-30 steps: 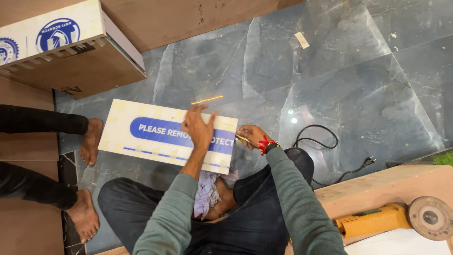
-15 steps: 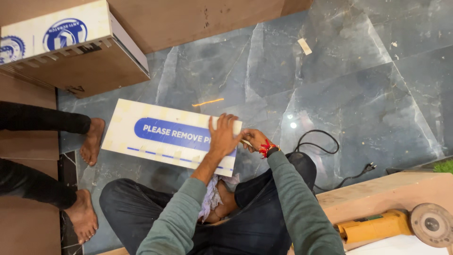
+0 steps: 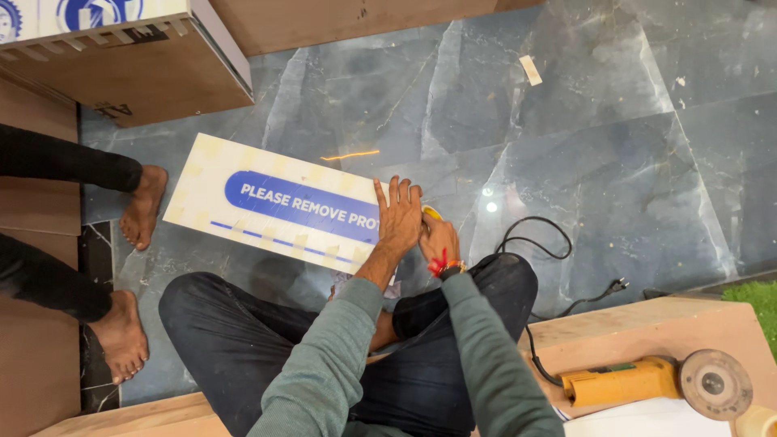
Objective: The person sits on the floor and applies yellow tape to a white board while smoothing it by hand.
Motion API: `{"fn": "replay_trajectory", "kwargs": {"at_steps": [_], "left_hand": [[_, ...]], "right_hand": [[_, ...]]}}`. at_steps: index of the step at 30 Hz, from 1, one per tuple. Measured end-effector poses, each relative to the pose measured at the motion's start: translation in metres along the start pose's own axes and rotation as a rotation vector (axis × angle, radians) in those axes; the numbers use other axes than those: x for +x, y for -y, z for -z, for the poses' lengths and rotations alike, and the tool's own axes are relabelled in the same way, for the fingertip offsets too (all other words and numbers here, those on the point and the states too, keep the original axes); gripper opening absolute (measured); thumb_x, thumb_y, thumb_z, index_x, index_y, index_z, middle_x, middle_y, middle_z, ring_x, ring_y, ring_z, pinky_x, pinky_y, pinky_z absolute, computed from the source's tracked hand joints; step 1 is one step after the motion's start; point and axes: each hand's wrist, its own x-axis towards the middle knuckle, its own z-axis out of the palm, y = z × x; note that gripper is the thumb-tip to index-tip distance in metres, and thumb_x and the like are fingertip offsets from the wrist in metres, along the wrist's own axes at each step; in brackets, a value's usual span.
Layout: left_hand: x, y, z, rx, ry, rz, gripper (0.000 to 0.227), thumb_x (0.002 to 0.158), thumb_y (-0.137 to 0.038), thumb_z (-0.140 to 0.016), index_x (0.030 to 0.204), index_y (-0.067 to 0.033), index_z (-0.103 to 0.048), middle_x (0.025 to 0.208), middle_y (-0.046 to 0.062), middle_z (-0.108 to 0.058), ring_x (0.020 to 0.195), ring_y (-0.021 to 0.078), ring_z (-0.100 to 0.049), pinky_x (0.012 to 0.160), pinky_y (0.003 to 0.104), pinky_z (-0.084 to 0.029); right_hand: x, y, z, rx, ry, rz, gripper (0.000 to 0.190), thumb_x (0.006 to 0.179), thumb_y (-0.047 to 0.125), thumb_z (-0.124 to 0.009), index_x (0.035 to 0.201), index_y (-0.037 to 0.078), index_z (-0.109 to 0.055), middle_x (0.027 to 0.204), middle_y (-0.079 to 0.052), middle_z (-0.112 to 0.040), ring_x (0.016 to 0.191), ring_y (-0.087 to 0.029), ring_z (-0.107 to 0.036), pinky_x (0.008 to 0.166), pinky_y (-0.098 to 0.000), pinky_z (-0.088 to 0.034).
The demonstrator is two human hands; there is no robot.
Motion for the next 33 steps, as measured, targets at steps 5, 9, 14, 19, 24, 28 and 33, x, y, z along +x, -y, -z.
{"fn": "replay_trajectory", "kwargs": {"at_steps": [5, 9, 14, 19, 24, 28, 33], "left_hand": [[0.006, 0.000, -0.009, 0.162, 0.002, -0.032, 0.074, 0.077, -0.021, -0.078, 0.141, -0.0039, -0.048, 0.150, 0.023, -0.041, 0.147, 0.0470, -0.026, 0.116, 0.077, 0.000], [0.011, -0.010, -0.007, 0.265, -0.081, -0.104, 0.078, 0.076, -0.017, -0.078, 0.145, -0.0114, -0.042, 0.155, 0.023, -0.033, 0.143, 0.0548, -0.020, 0.109, 0.082, -0.003], [-0.014, -0.010, 0.029, -0.077, -0.074, -0.139, 0.099, 0.066, -0.011, -0.076, 0.155, -0.0041, -0.035, 0.159, 0.031, -0.032, 0.150, 0.0486, -0.023, 0.123, 0.059, -0.017], [-0.100, -0.020, 0.052, -0.594, -0.054, -0.049, 0.052, 0.089, -0.022, -0.075, 0.130, 0.0002, -0.050, 0.119, 0.023, -0.056, 0.109, 0.0417, -0.058, 0.091, 0.047, -0.050], [-0.108, -0.022, 0.062, -0.827, -0.097, 0.140, 0.016, 0.089, -0.017, -0.073, 0.089, -0.0023, -0.067, 0.084, 0.011, -0.063, 0.073, 0.0289, -0.068, 0.067, 0.039, -0.055], [-0.083, 0.000, 0.072, -0.737, -0.336, 0.055, 0.010, 0.094, -0.012, -0.070, 0.090, -0.0033, -0.067, 0.084, 0.010, -0.064, 0.076, 0.0273, -0.066, 0.068, 0.038, -0.053], [-0.069, 0.013, 0.068, -0.522, -0.338, 0.161, 0.020, 0.085, -0.024, -0.080, 0.085, -0.0068, -0.068, 0.086, 0.007, -0.065, 0.089, 0.0281, -0.062, 0.080, 0.044, -0.048]], "right_hand": [[-0.043, 0.030, -0.001, 0.323, -0.226, -0.311, 0.027, 0.102, 0.020, -0.057, 0.120, 0.009, -0.073, 0.079, -0.017, -0.072, 0.056, -0.021, -0.067, 0.055, -0.0352, -0.053], [-0.069, 0.030, 0.012, 0.495, -0.115, -0.458, 0.031, 0.104, 0.022, -0.053, 0.126, 0.012, -0.072, 0.079, -0.008, -0.072, 0.052, -0.012, -0.060, 0.051, -0.0295, -0.050], [-0.080, 0.042, 0.021, 0.543, 0.071, -0.430, 0.048, 0.105, 0.022, -0.052, 0.152, 0.017, -0.043, 0.078, -0.008, -0.071, 0.050, -0.011, -0.051, 0.047, -0.0282, -0.043], [-0.089, 0.049, 0.047, 0.577, 0.169, -0.358, 0.078, 0.104, 0.012, -0.045, 0.170, 0.023, -0.005, 0.072, -0.009, -0.059, 0.056, -0.012, -0.052, 0.054, -0.0271, -0.046], [-0.084, 0.052, 0.073, 0.646, 0.390, -0.214, 0.072, 0.094, 0.005, -0.052, 0.158, 0.016, -0.024, 0.082, -0.005, -0.069, 0.061, -0.011, -0.057, 0.058, -0.0266, -0.049], [-0.055, 0.038, 0.084, 0.434, 0.506, -0.269, 0.041, 0.099, 0.018, -0.058, 0.139, 0.011, -0.052, 0.064, -0.005, -0.061, 0.048, -0.012, -0.055, 0.046, -0.0282, -0.045], [-0.015, 0.004, 0.064, 0.486, 0.644, -0.331, 0.031, 0.102, 0.033, -0.059, 0.118, 0.006, -0.065, 0.057, -0.005, -0.057, 0.041, -0.011, -0.047, 0.040, -0.0279, -0.036]]}}
